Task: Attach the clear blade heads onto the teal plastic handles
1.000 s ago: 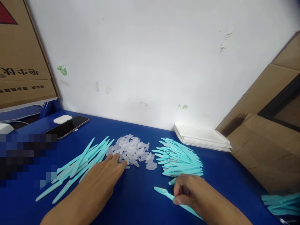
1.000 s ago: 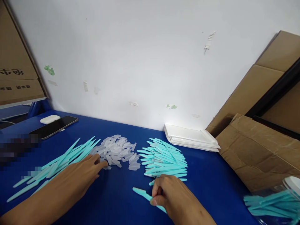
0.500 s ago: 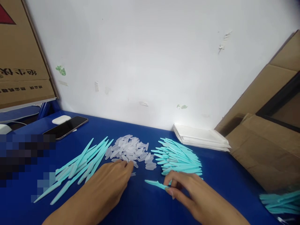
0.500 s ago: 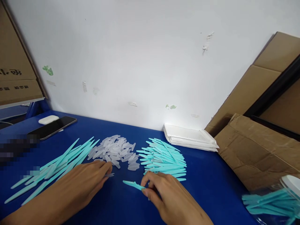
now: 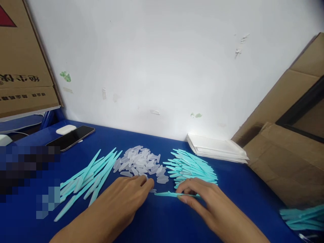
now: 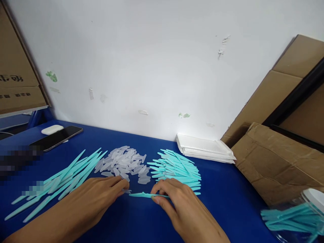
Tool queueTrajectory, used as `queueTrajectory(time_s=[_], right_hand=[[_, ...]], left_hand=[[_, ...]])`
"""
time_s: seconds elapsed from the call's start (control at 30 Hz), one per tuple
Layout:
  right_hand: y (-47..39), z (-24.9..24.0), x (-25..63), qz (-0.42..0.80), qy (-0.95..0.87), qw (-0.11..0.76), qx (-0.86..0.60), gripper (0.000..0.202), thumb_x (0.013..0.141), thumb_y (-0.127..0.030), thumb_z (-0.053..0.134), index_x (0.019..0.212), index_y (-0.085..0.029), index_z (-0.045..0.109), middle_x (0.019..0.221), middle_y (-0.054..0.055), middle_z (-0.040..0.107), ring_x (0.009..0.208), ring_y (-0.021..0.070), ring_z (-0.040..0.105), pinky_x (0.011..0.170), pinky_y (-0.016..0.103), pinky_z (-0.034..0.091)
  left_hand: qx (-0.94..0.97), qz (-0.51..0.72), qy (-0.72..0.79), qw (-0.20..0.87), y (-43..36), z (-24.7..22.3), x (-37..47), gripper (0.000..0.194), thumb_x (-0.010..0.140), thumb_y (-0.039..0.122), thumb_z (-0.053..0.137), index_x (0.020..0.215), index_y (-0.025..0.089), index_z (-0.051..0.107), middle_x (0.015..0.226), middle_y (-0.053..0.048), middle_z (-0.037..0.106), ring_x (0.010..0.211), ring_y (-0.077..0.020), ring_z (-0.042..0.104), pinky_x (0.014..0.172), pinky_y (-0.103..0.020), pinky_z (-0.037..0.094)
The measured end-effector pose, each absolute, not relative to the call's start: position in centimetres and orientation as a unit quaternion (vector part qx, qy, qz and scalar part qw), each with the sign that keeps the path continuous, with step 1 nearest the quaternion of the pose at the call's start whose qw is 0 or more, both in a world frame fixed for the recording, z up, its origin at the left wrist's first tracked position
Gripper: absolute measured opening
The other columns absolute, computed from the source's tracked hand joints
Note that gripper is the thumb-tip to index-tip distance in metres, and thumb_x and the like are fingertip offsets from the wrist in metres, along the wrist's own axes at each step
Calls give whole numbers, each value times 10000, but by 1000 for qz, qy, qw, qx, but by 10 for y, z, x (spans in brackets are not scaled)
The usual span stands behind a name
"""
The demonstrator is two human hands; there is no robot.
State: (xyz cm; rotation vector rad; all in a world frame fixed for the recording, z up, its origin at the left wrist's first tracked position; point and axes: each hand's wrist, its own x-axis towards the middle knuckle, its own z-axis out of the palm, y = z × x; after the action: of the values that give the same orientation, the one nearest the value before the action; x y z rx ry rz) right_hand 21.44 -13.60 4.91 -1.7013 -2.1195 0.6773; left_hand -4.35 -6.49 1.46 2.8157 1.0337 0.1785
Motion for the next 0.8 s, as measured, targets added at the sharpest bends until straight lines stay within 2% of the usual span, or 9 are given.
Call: queueTrajectory(time_s=[0.17, 0.43, 0.7, 0.8], right_hand=[[-135, 45, 217, 219, -752, 174, -597, 236, 1055, -481, 473, 1136, -352, 652, 1189, -38, 671, 1128, 180, 603, 978, 294, 437], [-135, 47, 215, 214, -759, 183, -588, 211, 1053, -440, 497, 1101, -334, 673, 1151, -37, 683, 1104, 171, 617, 968, 275, 448], [-137, 51, 212, 208, -772, 196, -568, 198, 1051, -442, 504, 1098, -360, 678, 1119, -53, 690, 1074, 160, 623, 950, 255, 446], [-141, 56, 211, 203, -782, 221, -547, 175, 1050, -394, 524, 1077, -356, 693, 1039, -48, 700, 997, 153, 641, 874, 245, 468]], left_hand=[[935, 65, 343, 57, -67, 19, -43, 362, 960, 55, 378, 1181, 236, 599, 1002, -58, 650, 823, -187, 632, 804, -295, 472], [935, 42, 337, 98, -76, 35, -40, 433, 908, -24, 366, 1112, 237, 644, 1039, -52, 675, 915, -199, 653, 814, -292, 477], [948, 105, 292, 69, -82, 34, -42, 597, 835, -75, 395, 1272, 287, 581, 1176, -34, 668, 1005, -217, 650, 803, -312, 478], [954, 157, 245, 71, -89, 39, -40, 439, 905, 9, 417, 1215, 253, 609, 1058, -32, 694, 883, -204, 654, 700, -299, 465]])
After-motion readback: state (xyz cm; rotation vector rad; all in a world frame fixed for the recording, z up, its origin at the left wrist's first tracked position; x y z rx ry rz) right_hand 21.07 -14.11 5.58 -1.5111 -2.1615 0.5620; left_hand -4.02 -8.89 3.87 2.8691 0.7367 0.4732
